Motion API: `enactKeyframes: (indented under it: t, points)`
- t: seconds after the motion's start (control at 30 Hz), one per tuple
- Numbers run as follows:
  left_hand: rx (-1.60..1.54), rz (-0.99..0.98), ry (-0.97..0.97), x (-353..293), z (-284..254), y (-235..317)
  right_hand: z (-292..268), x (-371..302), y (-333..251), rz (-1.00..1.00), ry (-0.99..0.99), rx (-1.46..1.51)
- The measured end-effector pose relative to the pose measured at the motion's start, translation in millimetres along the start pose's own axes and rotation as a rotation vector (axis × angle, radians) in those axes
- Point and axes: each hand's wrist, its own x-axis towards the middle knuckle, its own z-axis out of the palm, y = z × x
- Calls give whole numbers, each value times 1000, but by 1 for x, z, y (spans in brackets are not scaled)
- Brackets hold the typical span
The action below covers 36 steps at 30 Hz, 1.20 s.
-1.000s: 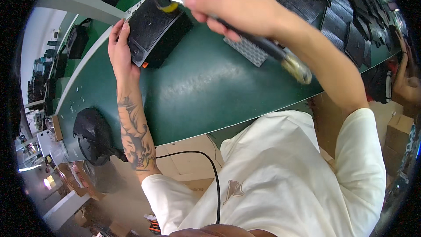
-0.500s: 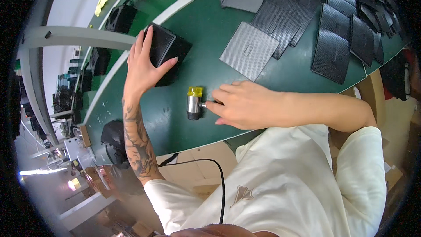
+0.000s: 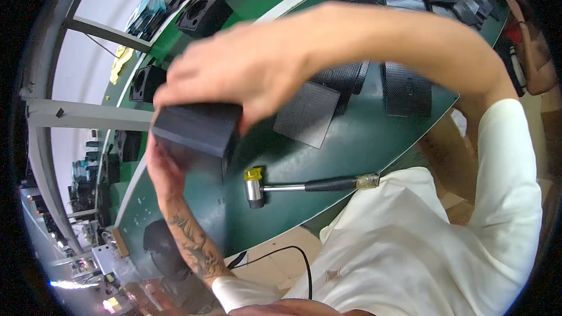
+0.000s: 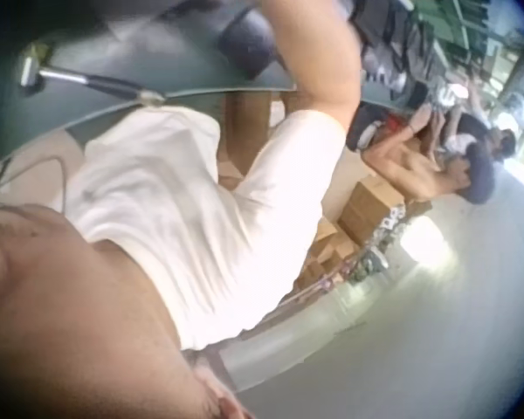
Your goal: The person assembles small black electronic devices by placing textured black sheets onto their surfaces and tapping them into place with a rubber mallet. They repeatedly pick up the device, align the sheets, and use the mallet to secure them, then set the device aside and repeat the process with additional units.
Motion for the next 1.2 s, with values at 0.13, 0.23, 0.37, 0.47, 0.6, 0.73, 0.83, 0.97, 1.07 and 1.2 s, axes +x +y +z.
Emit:
enactKeyframes:
  t: [0.13,0.23,0.37,0.47,0.6,0.73,0.83,0.97,1.07,1.2]
  points:
    - [55,-26,241,-34,-31,-42,-63,-12,74,106,-54,-296]
    - [77,-58,406,-47,-19,-106,-118,-35,142,493,-316,-408]
    - [45,-136,446,-48,-11,-96,-111,-82,255,638,-373,-340]
    - [130,-212,437,-51,-8,-91,-110,-25,232,970,-350,221]
    - [149,-193,356,-37,-4,-100,-47,21,250,758,-152,-148]
    - [216,-199,379,-62,-12,-89,59,63,265,1093,-214,-224]
    - [207,-198,359,-54,-10,-91,62,58,280,1146,-151,-352]
    - [121,-137,364,-36,-9,-103,0,34,224,929,-47,41]
    - [-101,-163,525,-42,-25,-83,-2,45,158,420,-240,93]
    - [-934,-376,252,-27,-43,-44,4,50,53,-101,-249,345]
